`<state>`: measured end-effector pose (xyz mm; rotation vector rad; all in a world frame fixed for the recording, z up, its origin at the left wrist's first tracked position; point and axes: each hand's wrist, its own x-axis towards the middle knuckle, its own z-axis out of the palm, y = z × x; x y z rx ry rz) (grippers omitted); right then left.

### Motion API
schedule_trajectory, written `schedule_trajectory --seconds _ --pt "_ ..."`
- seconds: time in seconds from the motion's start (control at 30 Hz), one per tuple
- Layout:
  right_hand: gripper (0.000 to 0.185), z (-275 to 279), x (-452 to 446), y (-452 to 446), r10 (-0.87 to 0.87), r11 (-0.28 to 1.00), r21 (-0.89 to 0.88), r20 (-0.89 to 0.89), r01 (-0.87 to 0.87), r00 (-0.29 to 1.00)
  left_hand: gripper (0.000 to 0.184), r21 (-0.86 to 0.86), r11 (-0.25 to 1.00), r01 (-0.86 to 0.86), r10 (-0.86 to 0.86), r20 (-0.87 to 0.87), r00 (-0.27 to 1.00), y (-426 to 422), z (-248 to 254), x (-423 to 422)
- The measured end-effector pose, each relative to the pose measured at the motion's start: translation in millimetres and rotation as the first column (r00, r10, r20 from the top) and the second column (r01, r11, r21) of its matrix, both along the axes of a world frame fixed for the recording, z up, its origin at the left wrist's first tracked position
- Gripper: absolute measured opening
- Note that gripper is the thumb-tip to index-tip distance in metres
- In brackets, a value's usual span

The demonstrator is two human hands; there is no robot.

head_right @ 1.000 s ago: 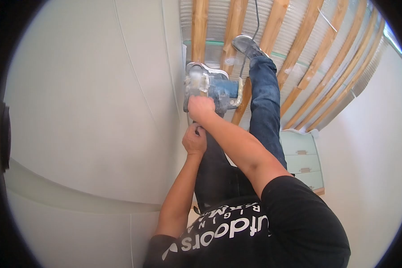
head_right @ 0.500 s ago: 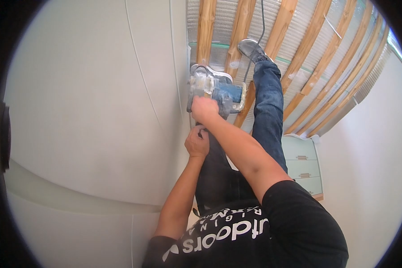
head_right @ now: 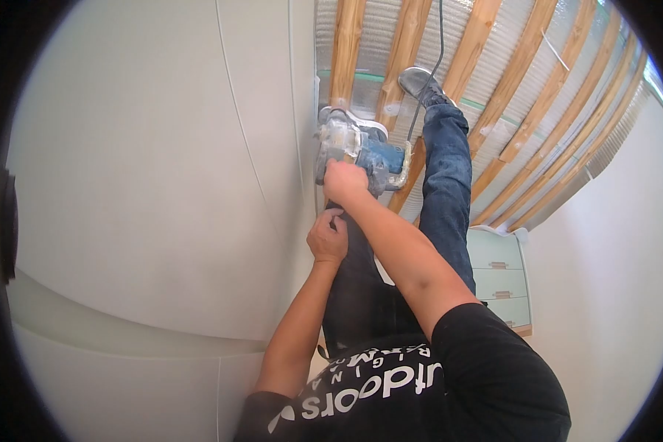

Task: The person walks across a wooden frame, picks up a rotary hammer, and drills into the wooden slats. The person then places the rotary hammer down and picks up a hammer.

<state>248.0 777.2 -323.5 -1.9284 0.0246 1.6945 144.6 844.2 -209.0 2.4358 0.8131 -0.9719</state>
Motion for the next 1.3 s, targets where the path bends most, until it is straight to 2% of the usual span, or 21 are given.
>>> schedule_trajectory --seconds 1.3 --pt "0.029 -16.0 -7.9 -1.9 -0.019 1.000 -0.006 -0.001 0.019 1.000 0.017 -0.006 1.000 0.014 -0.014 0.012 1.000 0.5 4.0 -5.5"
